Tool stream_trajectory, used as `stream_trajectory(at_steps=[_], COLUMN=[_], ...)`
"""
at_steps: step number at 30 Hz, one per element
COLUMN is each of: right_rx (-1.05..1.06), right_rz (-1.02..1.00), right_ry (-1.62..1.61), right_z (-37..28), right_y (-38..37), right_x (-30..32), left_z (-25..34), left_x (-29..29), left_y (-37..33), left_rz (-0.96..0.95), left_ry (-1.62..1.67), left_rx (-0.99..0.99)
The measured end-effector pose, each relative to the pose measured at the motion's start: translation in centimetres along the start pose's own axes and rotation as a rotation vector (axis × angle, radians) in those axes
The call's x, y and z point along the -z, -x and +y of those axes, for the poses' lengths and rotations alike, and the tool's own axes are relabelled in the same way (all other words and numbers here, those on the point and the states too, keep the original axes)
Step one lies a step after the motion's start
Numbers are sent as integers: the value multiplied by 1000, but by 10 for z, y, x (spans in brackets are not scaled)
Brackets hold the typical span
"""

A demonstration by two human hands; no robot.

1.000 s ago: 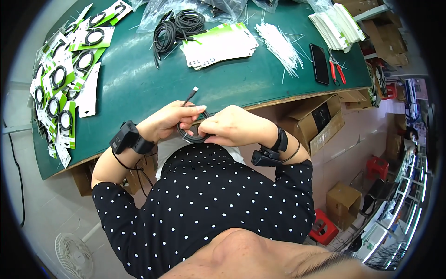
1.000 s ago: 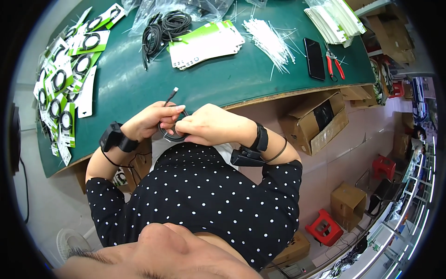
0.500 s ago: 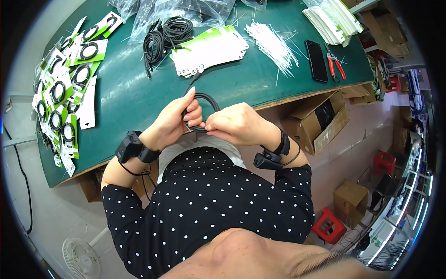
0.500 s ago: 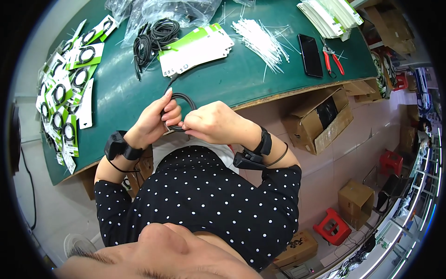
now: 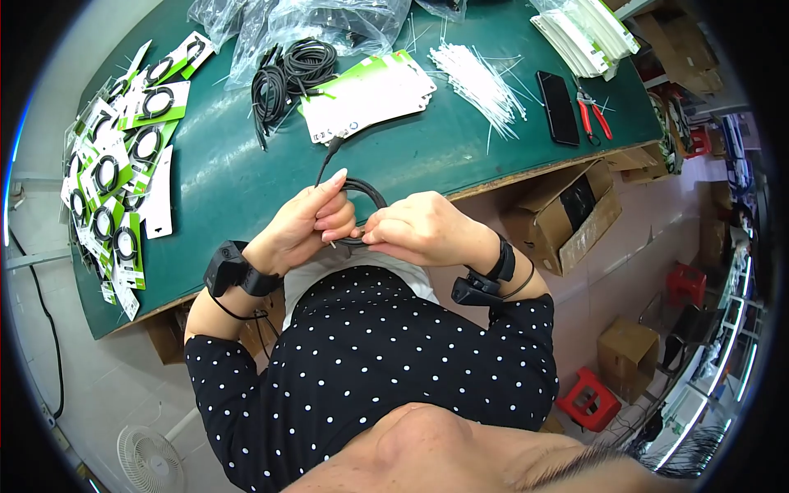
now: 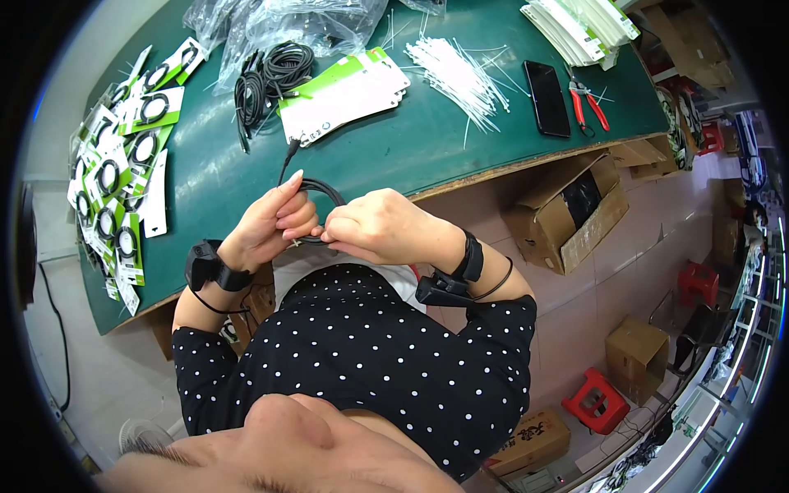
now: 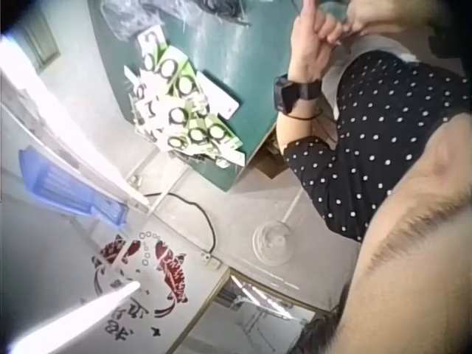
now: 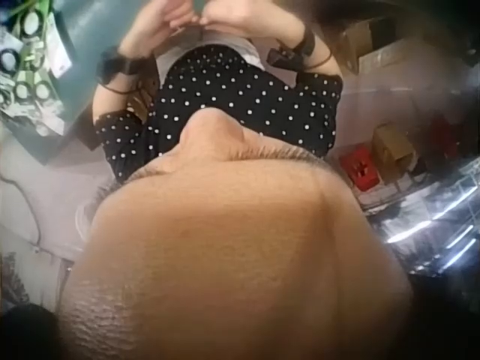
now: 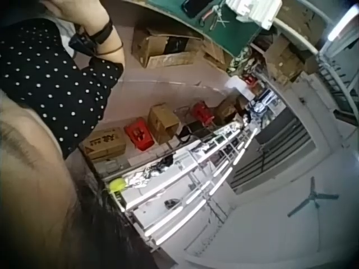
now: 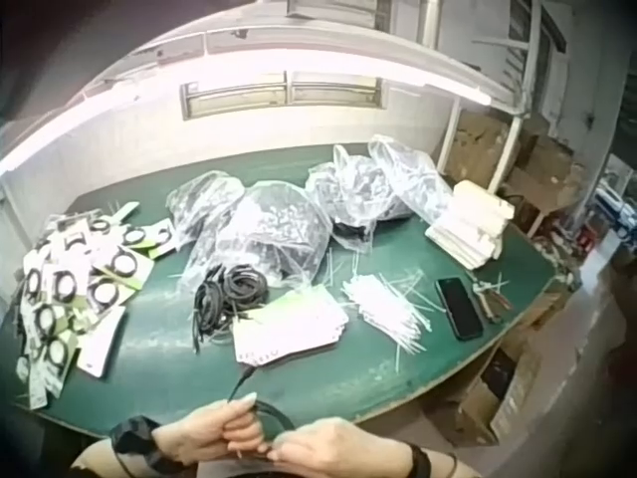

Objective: The person packages a coiled cable by placing it onto a cardboard backing and threading two plastic ties through the holes to secure it. They pull each tie tight by hand and turn the assembly over to ensure the cable is fastened before setting it aside.

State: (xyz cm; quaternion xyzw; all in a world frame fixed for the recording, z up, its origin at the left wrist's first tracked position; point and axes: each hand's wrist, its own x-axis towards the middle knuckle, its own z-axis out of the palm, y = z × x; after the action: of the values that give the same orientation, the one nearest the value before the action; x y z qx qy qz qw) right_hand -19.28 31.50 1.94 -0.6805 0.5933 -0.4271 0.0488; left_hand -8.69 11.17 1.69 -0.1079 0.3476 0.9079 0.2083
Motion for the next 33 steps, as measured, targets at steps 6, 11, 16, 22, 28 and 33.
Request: stream_trajectory(at_steps=[6,11,16,22,28,33], right_rx=[-6,-375,-563,-643,-625,-586], right_rz=[200,500,698,739,772,725], right_ry=[20,-45,-106,-134,-158,-169], right_z=[23,21,24,26,25,19], right_y=[7,32,56,66,59,31], right_x=[11,23,17,15,16,21], left_z=[24,29,22,23,41,27], left_x=[-16,24,42,56,35,18], left_y=[-24,-74,-104,-93,-28,59], left_rz=[211,295,527,451,414,505], left_ry=[-9,-868,-1811,-2017,-2112,-2190], left_rx=[-52,-547,-916,-901,-1050,-1034])
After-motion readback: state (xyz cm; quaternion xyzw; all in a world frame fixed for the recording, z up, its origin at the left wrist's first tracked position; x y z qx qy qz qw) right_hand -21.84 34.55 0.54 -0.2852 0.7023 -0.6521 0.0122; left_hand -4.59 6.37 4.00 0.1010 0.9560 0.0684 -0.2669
